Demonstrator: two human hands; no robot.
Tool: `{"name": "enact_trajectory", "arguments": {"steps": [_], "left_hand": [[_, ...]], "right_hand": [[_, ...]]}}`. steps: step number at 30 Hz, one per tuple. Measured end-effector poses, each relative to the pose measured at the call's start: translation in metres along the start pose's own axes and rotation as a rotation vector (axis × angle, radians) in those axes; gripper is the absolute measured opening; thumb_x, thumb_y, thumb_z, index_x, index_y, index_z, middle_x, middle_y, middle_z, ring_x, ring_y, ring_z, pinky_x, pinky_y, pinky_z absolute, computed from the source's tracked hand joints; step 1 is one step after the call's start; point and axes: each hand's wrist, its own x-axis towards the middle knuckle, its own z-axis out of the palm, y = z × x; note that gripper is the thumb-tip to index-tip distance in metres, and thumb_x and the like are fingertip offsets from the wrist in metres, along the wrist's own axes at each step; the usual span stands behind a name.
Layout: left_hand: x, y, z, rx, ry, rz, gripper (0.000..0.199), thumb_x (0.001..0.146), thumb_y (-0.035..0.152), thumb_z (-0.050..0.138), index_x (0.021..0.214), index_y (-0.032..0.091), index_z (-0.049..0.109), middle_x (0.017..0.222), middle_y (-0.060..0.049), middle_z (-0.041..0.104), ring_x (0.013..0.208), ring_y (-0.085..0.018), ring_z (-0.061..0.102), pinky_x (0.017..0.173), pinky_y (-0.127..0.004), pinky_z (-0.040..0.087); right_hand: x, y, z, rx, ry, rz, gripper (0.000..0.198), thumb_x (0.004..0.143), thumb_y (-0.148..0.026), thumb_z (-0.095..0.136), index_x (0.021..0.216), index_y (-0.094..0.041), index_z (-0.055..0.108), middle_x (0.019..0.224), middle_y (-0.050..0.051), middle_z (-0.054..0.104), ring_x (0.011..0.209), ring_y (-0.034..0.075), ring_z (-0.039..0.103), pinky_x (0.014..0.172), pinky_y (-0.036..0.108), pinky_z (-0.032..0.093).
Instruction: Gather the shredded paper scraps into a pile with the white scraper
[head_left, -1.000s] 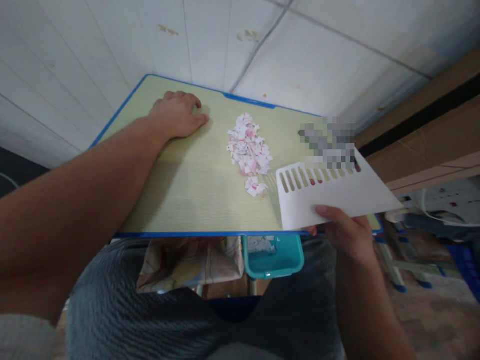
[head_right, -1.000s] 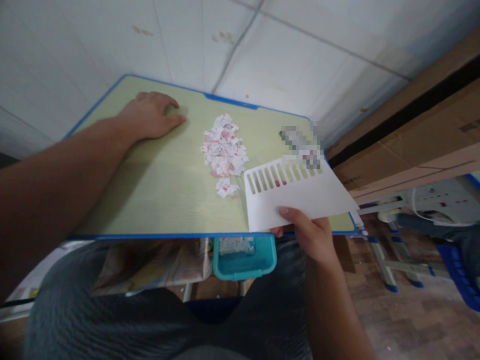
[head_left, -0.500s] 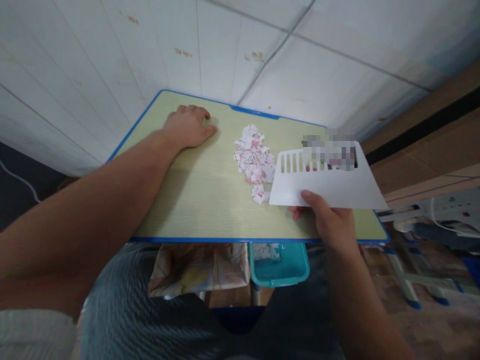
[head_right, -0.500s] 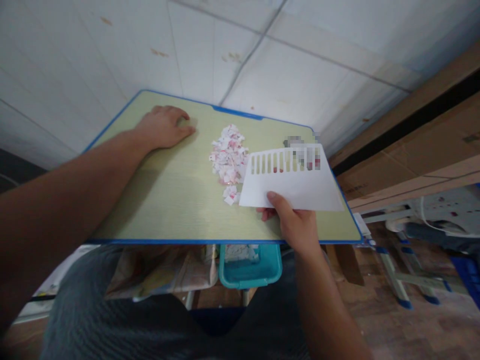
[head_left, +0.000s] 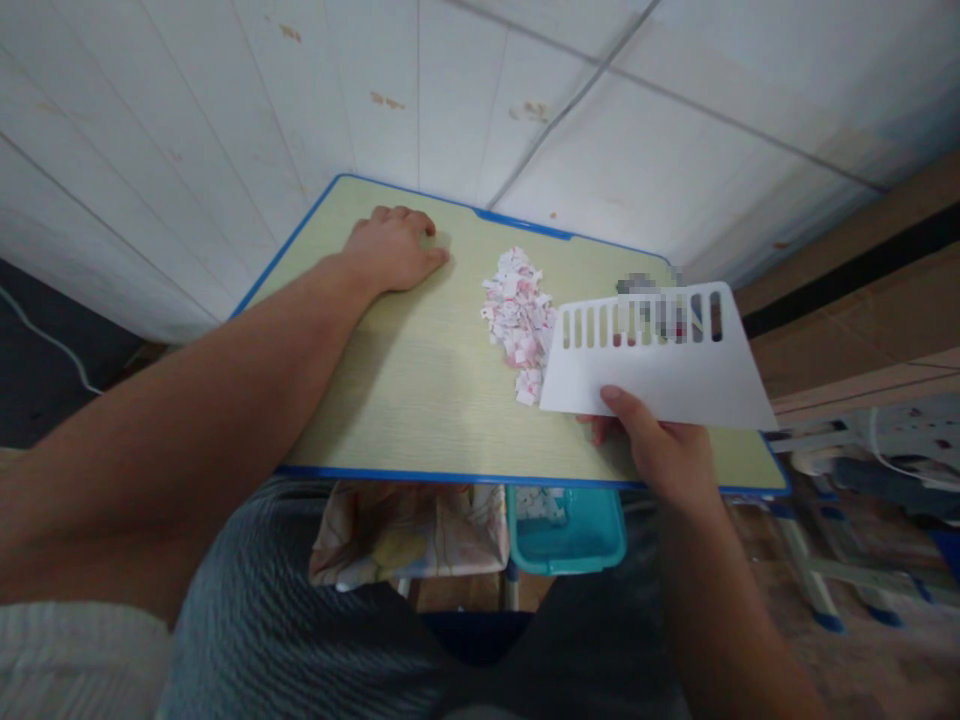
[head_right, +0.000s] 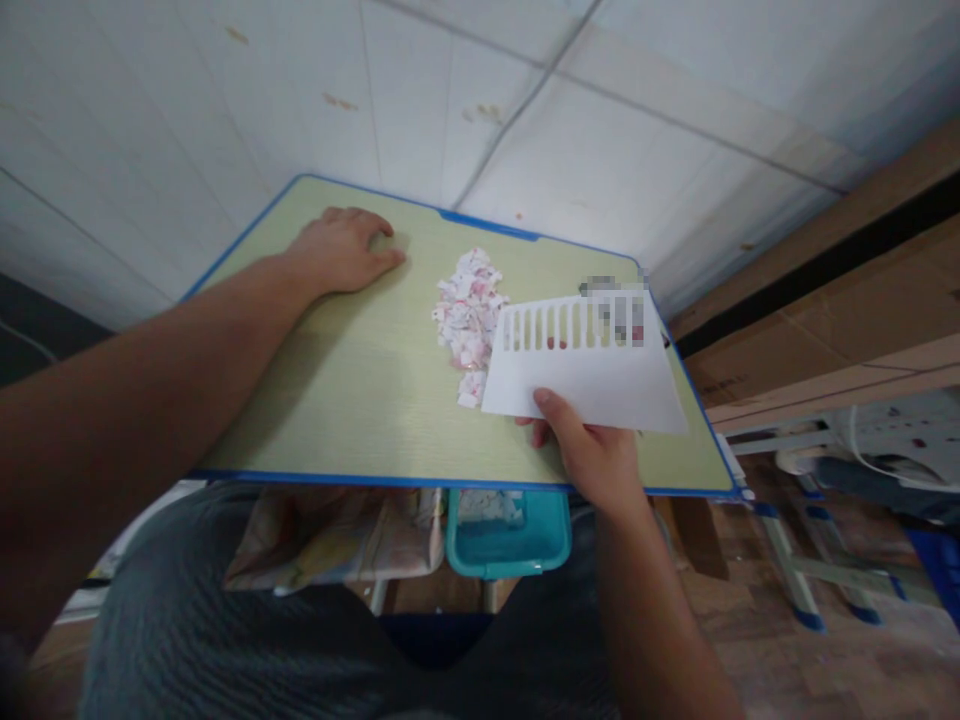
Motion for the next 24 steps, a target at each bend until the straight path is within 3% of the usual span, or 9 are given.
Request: {"name": "enact_trajectory", "arguments": {"steps": [4, 7, 11, 16, 20, 24], "left_hand": [[-0.002, 0.001, -0.001, 0.035, -0.069, 0.004, 0.095, 0.104, 0.086, 0.053, 0.181, 0.03, 0.046, 0.181, -0.009, 0.054, 0.17, -0.049, 0.033, 0.141, -0.066, 0.022], [-0.004, 0.003, -0.003, 0.034, -0.09, -0.01, 0.098, 0.106, 0.089, 0.047, 0.183, 0.028, 0.042, 0.186, -0.007, 0.049, 0.171, -0.046, 0.03, 0.143, -0.063, 0.02], [-0.005, 0.007, -0.004, 0.028, -0.07, -0.039, 0.095, 0.107, 0.089, 0.043, 0.179, 0.027, 0.048, 0.186, -0.005, 0.049, 0.17, -0.043, 0.033, 0.142, -0.061, 0.023], [-0.006, 0.011, -0.006, 0.055, -0.069, -0.064, 0.096, 0.108, 0.092, 0.039, 0.172, 0.023, 0.055, 0.188, -0.007, 0.046, 0.168, -0.04, 0.034, 0.142, -0.057, 0.025], [-0.008, 0.013, -0.007, 0.059, -0.068, -0.063, 0.091, 0.109, 0.088, 0.043, 0.174, 0.025, 0.053, 0.186, -0.006, 0.049, 0.167, -0.04, 0.034, 0.141, -0.056, 0.026], [-0.008, 0.013, -0.007, 0.061, -0.047, -0.048, 0.074, 0.114, 0.071, 0.048, 0.17, 0.024, 0.058, 0.185, -0.008, 0.05, 0.167, -0.04, 0.036, 0.14, -0.06, 0.029]], "right_hand": [[0.004, 0.003, 0.005, 0.092, 0.156, 0.029, 0.024, 0.094, -0.046, 0.085, 0.092, -0.024, 0.074, 0.07, 0.002, 0.078, 0.047, 0.02, 0.063, 0.048, 0.036, 0.055], [0.006, 0.003, 0.008, 0.141, 0.23, 0.033, 0.029, 0.089, -0.043, 0.088, 0.104, -0.024, 0.073, 0.07, 0.0, 0.077, 0.044, 0.02, 0.06, 0.042, 0.034, 0.051], [0.008, 0.004, 0.007, 0.09, 0.184, 0.036, 0.023, 0.089, -0.043, 0.085, 0.091, -0.025, 0.071, 0.067, 0.002, 0.076, 0.044, 0.021, 0.061, 0.044, 0.036, 0.053], [0.007, 0.007, 0.006, 0.119, 0.252, 0.066, 0.016, 0.081, -0.036, 0.085, 0.085, -0.026, 0.073, 0.062, 0.001, 0.071, 0.043, 0.021, 0.057, 0.039, 0.035, 0.047], [0.0, 0.008, 0.003, 0.111, 0.14, 0.049, 0.014, 0.086, -0.034, 0.082, 0.08, -0.026, 0.073, 0.063, 0.001, 0.071, 0.046, 0.02, 0.059, 0.041, 0.034, 0.049], [-0.007, 0.002, 0.001, 0.051, 0.052, 0.005, 0.025, 0.09, -0.036, 0.082, 0.07, -0.026, 0.071, 0.059, 0.001, 0.07, 0.045, 0.019, 0.059, 0.044, 0.034, 0.051]]}}
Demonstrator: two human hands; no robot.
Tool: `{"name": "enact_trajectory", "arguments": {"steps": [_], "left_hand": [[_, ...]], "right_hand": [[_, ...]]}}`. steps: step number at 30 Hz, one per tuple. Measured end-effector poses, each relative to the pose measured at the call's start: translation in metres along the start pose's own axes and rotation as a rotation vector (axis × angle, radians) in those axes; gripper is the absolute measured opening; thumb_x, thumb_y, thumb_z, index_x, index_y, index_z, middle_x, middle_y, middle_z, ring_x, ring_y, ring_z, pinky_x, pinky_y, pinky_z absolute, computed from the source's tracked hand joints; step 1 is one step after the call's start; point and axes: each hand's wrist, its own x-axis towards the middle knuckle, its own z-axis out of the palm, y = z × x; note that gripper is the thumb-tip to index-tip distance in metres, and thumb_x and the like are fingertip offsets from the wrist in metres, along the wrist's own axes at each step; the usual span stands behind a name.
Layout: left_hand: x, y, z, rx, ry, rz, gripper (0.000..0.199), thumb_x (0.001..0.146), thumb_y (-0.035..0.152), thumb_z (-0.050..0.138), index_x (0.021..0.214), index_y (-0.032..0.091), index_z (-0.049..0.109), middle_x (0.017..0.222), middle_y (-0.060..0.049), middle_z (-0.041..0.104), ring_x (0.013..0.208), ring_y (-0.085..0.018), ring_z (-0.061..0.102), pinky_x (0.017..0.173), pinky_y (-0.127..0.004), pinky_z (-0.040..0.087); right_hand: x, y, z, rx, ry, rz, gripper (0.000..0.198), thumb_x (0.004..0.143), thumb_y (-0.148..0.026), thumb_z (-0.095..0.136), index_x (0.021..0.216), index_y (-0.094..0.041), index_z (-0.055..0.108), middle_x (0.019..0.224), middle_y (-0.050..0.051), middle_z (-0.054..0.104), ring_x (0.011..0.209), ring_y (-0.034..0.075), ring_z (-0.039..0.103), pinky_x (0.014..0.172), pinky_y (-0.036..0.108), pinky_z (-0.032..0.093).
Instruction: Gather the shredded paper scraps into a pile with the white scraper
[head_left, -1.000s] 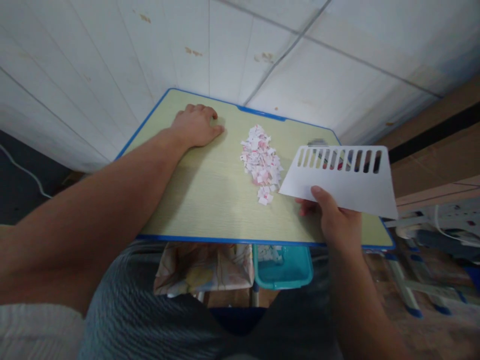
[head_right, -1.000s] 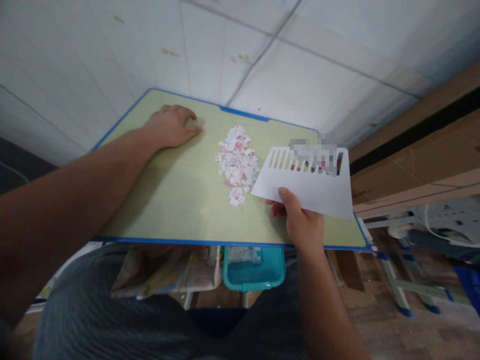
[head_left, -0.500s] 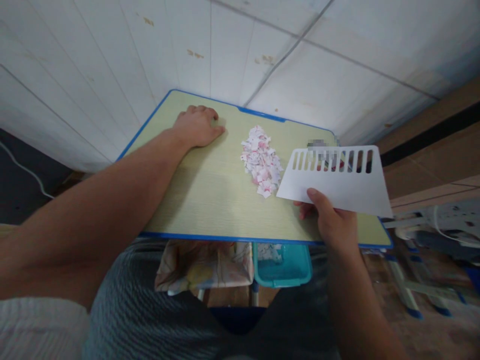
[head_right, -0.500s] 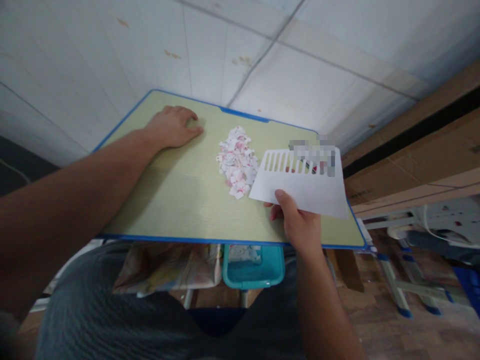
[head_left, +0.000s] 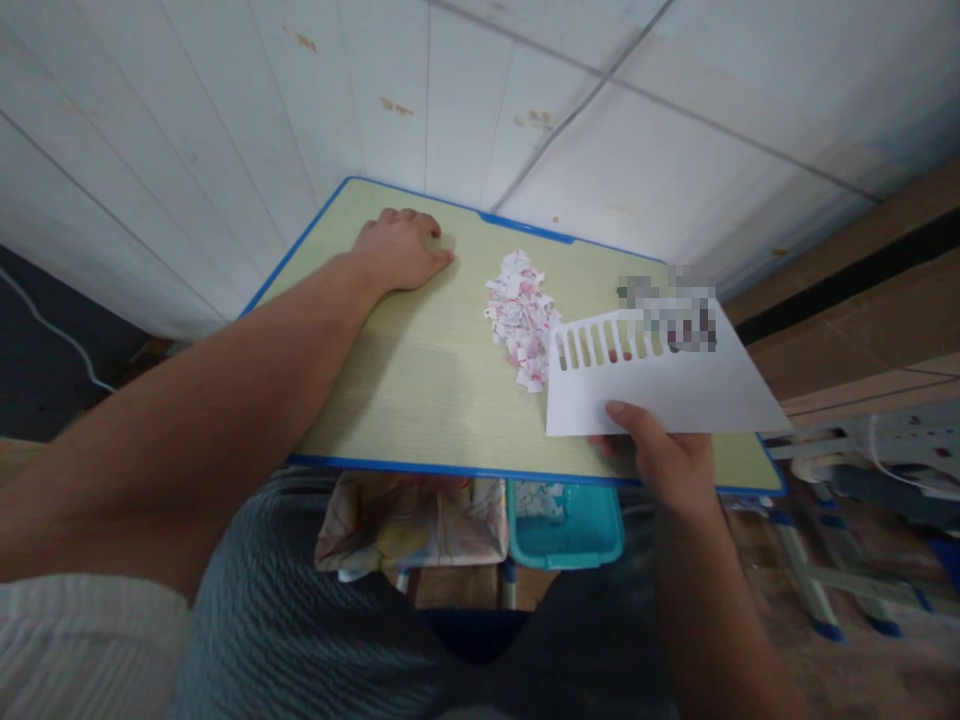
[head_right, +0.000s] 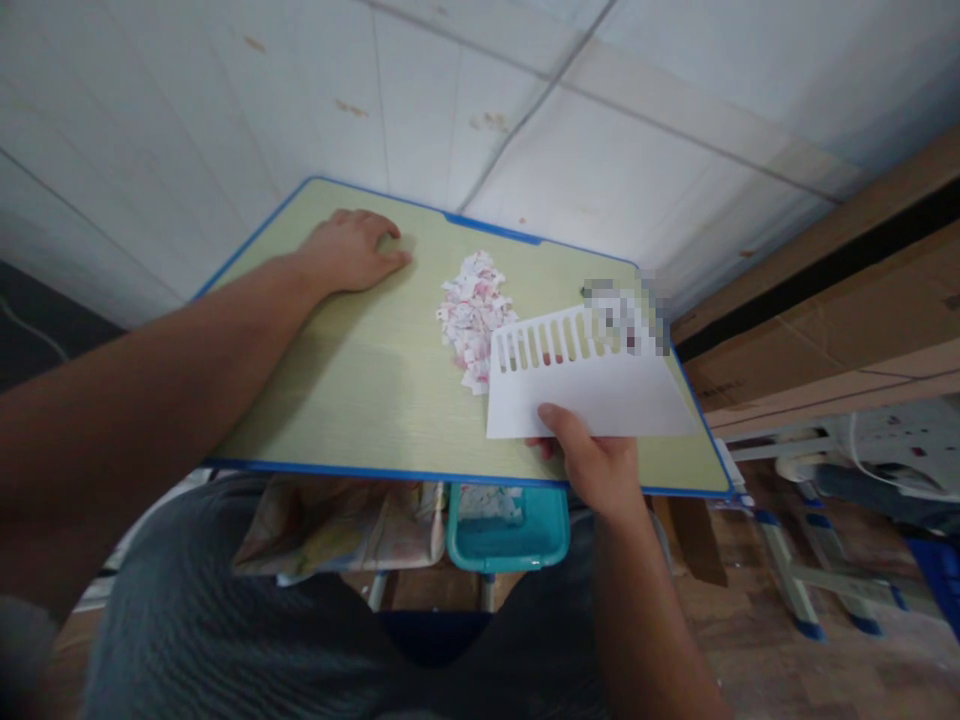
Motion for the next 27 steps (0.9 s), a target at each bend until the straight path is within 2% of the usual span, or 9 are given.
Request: {"name": "enact_trajectory", "arguments": {"steps": [4, 8, 13, 16, 22, 27], "left_hand": [[0.0, 0.001, 0.0, -0.004, 0.007, -0.007, 0.073, 0.114, 0.069, 0.051, 0.171, 0.023, 0.058, 0.182, -0.007, 0.053, 0.166, -0.038, 0.037, 0.14, -0.06, 0.031], [-0.002, 0.003, 0.0, -0.029, 0.001, -0.02, 0.076, 0.113, 0.071, 0.051, 0.172, 0.024, 0.058, 0.183, -0.006, 0.051, 0.166, -0.038, 0.037, 0.142, -0.061, 0.03], [-0.003, 0.005, 0.0, -0.035, 0.005, -0.015, 0.074, 0.112, 0.067, 0.052, 0.172, 0.023, 0.059, 0.184, -0.009, 0.05, 0.168, -0.041, 0.037, 0.141, -0.064, 0.031], [-0.003, 0.005, -0.001, -0.054, 0.0, -0.013, 0.082, 0.11, 0.075, 0.051, 0.174, 0.024, 0.056, 0.184, -0.01, 0.05, 0.168, -0.042, 0.036, 0.141, -0.065, 0.029], [-0.003, 0.005, -0.002, -0.107, -0.048, 0.007, 0.11, 0.095, 0.092, 0.06, 0.184, 0.031, 0.042, 0.181, -0.008, 0.054, 0.173, -0.045, 0.026, 0.145, -0.069, 0.018], [-0.003, 0.005, -0.003, -0.119, -0.052, 0.002, 0.108, 0.098, 0.096, 0.049, 0.183, 0.03, 0.044, 0.179, -0.006, 0.056, 0.173, -0.042, 0.027, 0.145, -0.069, 0.019]], "right_hand": [[-0.009, -0.012, 0.009, -0.075, -0.111, -0.025, 0.04, 0.097, -0.044, 0.081, 0.062, -0.026, 0.07, 0.057, 0.003, 0.069, 0.051, 0.021, 0.065, 0.056, 0.036, 0.059], [-0.018, -0.019, 0.024, -0.033, -0.192, -0.052, 0.048, 0.101, -0.049, 0.08, 0.061, -0.027, 0.067, 0.059, 0.003, 0.069, 0.058, 0.023, 0.071, 0.065, 0.038, 0.063], [-0.02, -0.012, 0.026, 0.057, -0.053, -0.069, 0.036, 0.103, -0.037, 0.078, 0.069, -0.027, 0.071, 0.06, -0.002, 0.07, 0.05, 0.018, 0.062, 0.06, 0.035, 0.057], [-0.019, -0.007, 0.023, 0.028, -0.016, -0.06, 0.036, 0.102, -0.033, 0.078, 0.067, -0.027, 0.068, 0.058, -0.003, 0.069, 0.048, 0.018, 0.061, 0.058, 0.035, 0.054], [-0.021, -0.014, 0.023, -0.11, -0.145, -0.131, 0.047, 0.107, -0.042, 0.075, 0.063, -0.028, 0.066, 0.058, -0.001, 0.068, 0.06, 0.022, 0.069, 0.084, 0.04, 0.061], [-0.026, -0.019, 0.026, -0.123, -0.21, -0.14, 0.05, 0.109, -0.049, 0.075, 0.064, -0.029, 0.066, 0.061, 0.0, 0.071, 0.064, 0.024, 0.072, 0.085, 0.042, 0.062]]}}
